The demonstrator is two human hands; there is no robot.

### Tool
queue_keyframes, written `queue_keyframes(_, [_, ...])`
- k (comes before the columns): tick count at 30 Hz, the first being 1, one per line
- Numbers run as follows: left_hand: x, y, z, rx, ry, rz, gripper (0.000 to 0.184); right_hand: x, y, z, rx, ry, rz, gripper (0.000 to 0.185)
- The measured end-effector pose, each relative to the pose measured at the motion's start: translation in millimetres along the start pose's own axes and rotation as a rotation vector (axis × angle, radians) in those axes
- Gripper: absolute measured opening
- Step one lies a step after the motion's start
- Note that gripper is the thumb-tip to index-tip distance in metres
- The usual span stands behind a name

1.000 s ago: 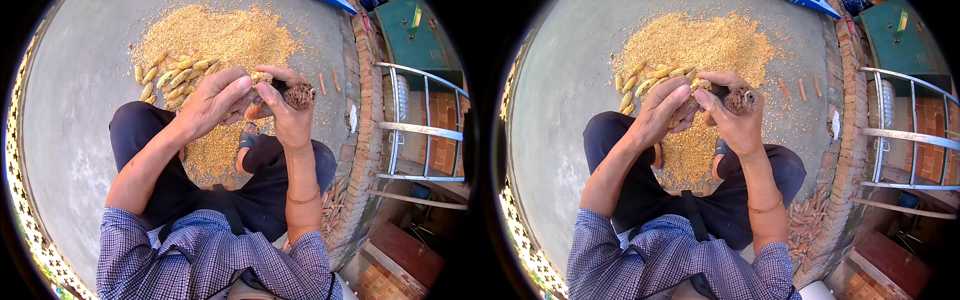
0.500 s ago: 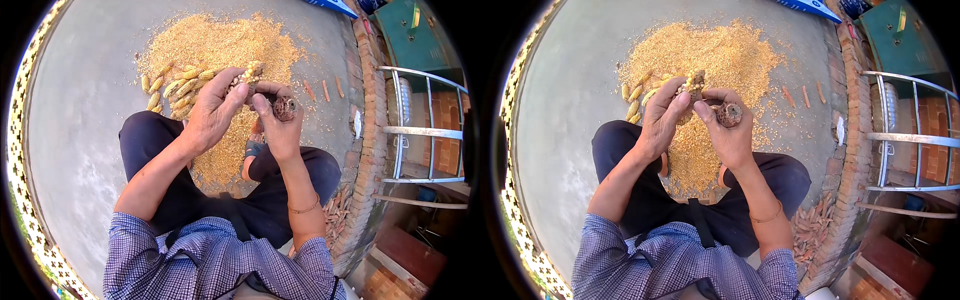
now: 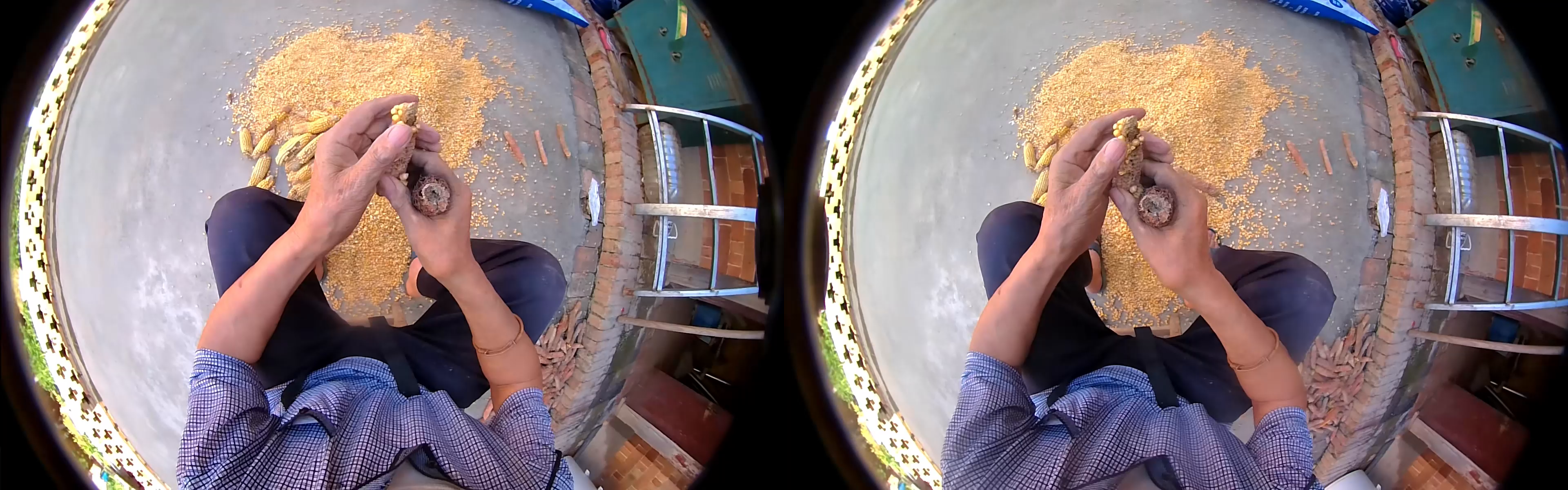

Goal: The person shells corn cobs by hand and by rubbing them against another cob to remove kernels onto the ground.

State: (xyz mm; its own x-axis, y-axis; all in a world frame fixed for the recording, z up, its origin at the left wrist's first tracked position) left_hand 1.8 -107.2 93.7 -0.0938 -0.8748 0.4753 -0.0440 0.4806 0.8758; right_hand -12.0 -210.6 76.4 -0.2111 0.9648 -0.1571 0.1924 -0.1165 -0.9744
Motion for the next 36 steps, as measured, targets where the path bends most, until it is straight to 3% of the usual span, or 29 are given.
queue_keyframes(7, [2,-7,0,0.003,-0.025,-0.086,0.041,4,-2,7,0.080,0.023,-0.102,0.014])
queue_keyframes(10, [4,-11,1,-0.018,-0.031,-0.100,0.043,4,-8,9,0.063,0.014,-0.027,0.012])
queue_keyframes(16, [9,-6,0,-0.045,-0.064,-0.058,0.044,-1,-14,8,-0.029,0.047,-0.199,0.014])
queue_keyframes(21, [12,-3,0,-0.072,-0.055,0.068,0.045,-3,-10,6,0.128,-0.056,-0.267,0.016])
queue_keyframes(25, [10,-1,-4,-0.080,-0.068,0.217,0.041,5,-10,5,0.163,-0.082,-0.326,0.017])
queue_keyframes(31, [5,-2,-2,-0.078,-0.065,0.258,0.035,8,-6,8,0.027,-0.147,-0.179,0.028])
queue_keyframes(36, [3,5,0,-0.043,-0.063,0.284,0.031,8,-10,6,0.058,-0.083,-0.349,0.025])
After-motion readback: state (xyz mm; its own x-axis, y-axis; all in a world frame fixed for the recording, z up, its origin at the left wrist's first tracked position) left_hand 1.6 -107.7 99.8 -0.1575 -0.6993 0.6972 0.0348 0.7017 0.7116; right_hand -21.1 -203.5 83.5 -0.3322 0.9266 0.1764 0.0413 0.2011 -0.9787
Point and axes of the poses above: each hand's wrist, its own z-axis away from the middle knuckle, its own x-axis out of the palm, y = z × x, the point moved 9 cm from there along -z, towards the middle knuckle, and after that the axes turned 1 degree about z, right-handed, at the moved point
